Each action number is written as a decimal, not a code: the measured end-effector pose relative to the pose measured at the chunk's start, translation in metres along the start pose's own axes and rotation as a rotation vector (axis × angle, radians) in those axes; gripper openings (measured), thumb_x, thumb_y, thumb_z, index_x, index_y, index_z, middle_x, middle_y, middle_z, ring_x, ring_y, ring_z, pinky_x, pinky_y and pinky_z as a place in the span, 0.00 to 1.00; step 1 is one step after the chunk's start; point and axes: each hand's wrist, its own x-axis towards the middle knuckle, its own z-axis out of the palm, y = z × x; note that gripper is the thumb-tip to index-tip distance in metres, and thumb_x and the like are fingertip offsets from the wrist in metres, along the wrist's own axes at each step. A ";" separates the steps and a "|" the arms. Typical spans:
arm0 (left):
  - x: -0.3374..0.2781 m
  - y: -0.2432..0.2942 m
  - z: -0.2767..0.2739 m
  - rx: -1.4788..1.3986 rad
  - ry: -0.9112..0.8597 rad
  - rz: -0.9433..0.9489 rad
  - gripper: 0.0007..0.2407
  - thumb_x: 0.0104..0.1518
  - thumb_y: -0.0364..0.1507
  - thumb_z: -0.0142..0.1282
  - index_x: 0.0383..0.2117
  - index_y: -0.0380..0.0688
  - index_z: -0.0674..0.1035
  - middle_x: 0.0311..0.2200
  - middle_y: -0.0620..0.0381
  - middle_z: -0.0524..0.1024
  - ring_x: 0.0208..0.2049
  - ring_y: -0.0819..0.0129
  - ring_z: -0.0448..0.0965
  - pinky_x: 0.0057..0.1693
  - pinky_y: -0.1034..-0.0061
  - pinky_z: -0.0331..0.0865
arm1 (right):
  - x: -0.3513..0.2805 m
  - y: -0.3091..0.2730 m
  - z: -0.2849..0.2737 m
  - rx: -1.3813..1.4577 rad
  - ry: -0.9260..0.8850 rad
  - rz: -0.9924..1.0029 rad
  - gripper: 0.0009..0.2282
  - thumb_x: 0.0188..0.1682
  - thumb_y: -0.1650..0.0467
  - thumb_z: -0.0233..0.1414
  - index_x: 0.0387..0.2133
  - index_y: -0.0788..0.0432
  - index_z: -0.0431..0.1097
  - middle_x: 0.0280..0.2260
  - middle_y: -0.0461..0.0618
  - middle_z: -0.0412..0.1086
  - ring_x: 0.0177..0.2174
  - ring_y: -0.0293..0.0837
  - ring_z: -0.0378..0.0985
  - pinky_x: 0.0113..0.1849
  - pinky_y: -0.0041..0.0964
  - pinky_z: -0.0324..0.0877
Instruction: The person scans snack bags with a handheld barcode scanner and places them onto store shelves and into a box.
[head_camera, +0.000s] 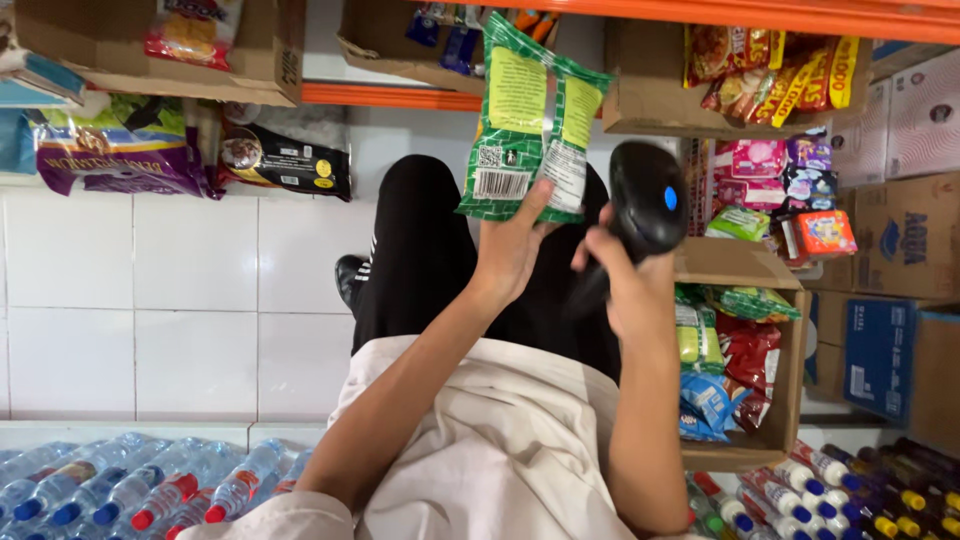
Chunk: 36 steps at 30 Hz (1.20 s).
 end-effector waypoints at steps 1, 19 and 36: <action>-0.001 -0.004 -0.003 -0.004 0.028 -0.013 0.16 0.61 0.26 0.56 0.54 0.45 0.71 0.49 0.56 0.75 0.49 0.65 0.78 0.52 0.62 0.77 | -0.014 -0.005 0.000 0.025 -0.059 0.083 0.14 0.46 0.79 0.55 0.45 0.65 0.64 0.35 0.46 0.68 0.25 0.42 0.75 0.29 0.36 0.72; 0.007 -0.001 -0.021 -0.091 -0.189 -0.001 0.16 0.61 0.25 0.59 0.53 0.33 0.72 0.43 0.43 0.79 0.45 0.51 0.83 0.53 0.54 0.80 | -0.108 -0.018 0.073 -0.292 -0.362 0.207 0.03 0.51 0.76 0.54 0.29 0.64 0.70 0.18 0.46 0.71 0.20 0.35 0.74 0.24 0.31 0.70; -0.030 0.068 0.000 1.514 -0.217 0.975 0.42 0.55 0.25 0.65 0.73 0.40 0.46 0.71 0.28 0.44 0.70 0.31 0.54 0.72 0.55 0.58 | 0.010 -0.002 0.054 0.047 -0.219 -0.173 0.32 0.42 0.79 0.63 0.62 0.61 0.59 0.56 0.48 0.67 0.55 0.43 0.70 0.57 0.41 0.67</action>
